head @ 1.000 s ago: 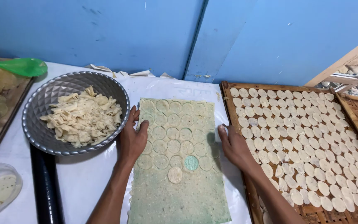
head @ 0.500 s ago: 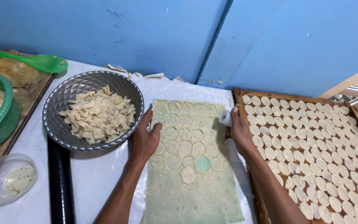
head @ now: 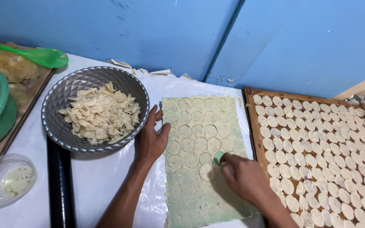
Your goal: Use a small circular mold to cut uniform pieces of dough from a flat sheet.
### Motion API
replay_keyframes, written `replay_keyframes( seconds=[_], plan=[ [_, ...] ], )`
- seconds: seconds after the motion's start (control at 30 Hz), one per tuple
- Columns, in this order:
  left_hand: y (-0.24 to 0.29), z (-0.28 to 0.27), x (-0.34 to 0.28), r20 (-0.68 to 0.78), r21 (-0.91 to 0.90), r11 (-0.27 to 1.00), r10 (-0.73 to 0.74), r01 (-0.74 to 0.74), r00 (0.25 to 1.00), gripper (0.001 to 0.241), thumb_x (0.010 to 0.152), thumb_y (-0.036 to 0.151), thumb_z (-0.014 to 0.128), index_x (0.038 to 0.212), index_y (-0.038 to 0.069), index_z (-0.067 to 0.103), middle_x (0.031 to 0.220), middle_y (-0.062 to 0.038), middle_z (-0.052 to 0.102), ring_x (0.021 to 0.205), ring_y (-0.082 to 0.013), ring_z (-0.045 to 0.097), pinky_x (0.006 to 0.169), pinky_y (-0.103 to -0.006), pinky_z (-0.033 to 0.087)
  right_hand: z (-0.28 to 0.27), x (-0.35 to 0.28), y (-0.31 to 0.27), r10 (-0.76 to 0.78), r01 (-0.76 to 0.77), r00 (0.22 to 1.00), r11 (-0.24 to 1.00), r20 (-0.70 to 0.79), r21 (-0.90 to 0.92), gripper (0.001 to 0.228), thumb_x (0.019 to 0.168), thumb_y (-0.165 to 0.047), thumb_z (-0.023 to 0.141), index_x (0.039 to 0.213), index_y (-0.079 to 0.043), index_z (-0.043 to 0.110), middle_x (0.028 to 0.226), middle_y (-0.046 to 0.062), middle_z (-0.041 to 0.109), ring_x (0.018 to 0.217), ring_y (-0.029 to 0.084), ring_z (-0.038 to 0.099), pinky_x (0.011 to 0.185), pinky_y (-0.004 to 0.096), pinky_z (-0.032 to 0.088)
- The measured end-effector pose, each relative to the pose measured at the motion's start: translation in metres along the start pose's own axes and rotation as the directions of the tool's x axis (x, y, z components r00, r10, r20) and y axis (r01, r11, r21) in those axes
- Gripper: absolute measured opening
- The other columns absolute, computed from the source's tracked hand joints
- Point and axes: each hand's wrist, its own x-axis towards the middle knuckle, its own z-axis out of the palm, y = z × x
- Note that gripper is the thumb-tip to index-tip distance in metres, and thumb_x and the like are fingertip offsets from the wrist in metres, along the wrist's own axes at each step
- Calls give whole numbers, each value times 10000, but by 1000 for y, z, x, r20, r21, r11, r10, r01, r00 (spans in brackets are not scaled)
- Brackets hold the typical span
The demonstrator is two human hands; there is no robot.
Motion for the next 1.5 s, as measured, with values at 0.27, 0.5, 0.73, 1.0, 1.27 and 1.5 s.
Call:
replay_keyframes(
  seconds=[0.27,0.5,0.73,1.0,1.27,1.5],
  plan=[
    [-9,2,0,-9,42,997,62,-61,998,702,855,186,613,1513,32,423,1414,-128,656,1218,-238,669,1006,-416,523,32,-7,-9,-348,306,931,908,-107,-287,393,1022,-495,509,1335,-260,550,991,59,656,736,216,673,535,408,633],
    [-12,3,1,-1,24,998,52,-52,999,710,855,177,614,1523,34,420,1416,-148,647,1244,-245,655,1012,-417,520,27,-13,-17,-296,276,954,932,-54,-236,367,999,-483,572,1241,-207,555,1039,54,637,835,252,652,599,424,590],
    [-11,2,1,-9,15,999,40,-40,999,706,848,172,607,1517,33,427,1417,-126,651,1218,-223,661,999,-406,523,25,-13,-22,-335,299,937,917,-102,-263,407,1002,-428,527,1378,-275,521,976,69,624,817,264,655,534,438,570],
    [-15,4,2,-5,16,999,43,-43,999,711,841,179,612,1514,36,432,1420,-137,645,1227,-233,662,1018,-412,511,33,-1,-20,-353,315,906,931,-235,-185,201,1000,-351,566,1052,-169,632,987,62,617,731,252,667,450,408,558],
    [-7,0,0,12,49,999,17,-18,1000,711,853,192,618,1523,51,426,1421,-105,649,1237,-215,654,1017,-400,516,33,5,-10,-353,329,895,935,-272,-130,184,950,-306,654,1026,-139,669,985,60,653,776,242,688,517,391,610],
    [-9,2,1,14,18,1000,5,-6,1000,716,855,188,618,1530,56,418,1437,-113,635,1248,-229,650,1024,-410,510,8,9,5,-156,151,937,988,-313,-41,204,935,-344,677,1006,-154,696,1047,30,677,740,218,708,574,374,634]
  ],
)
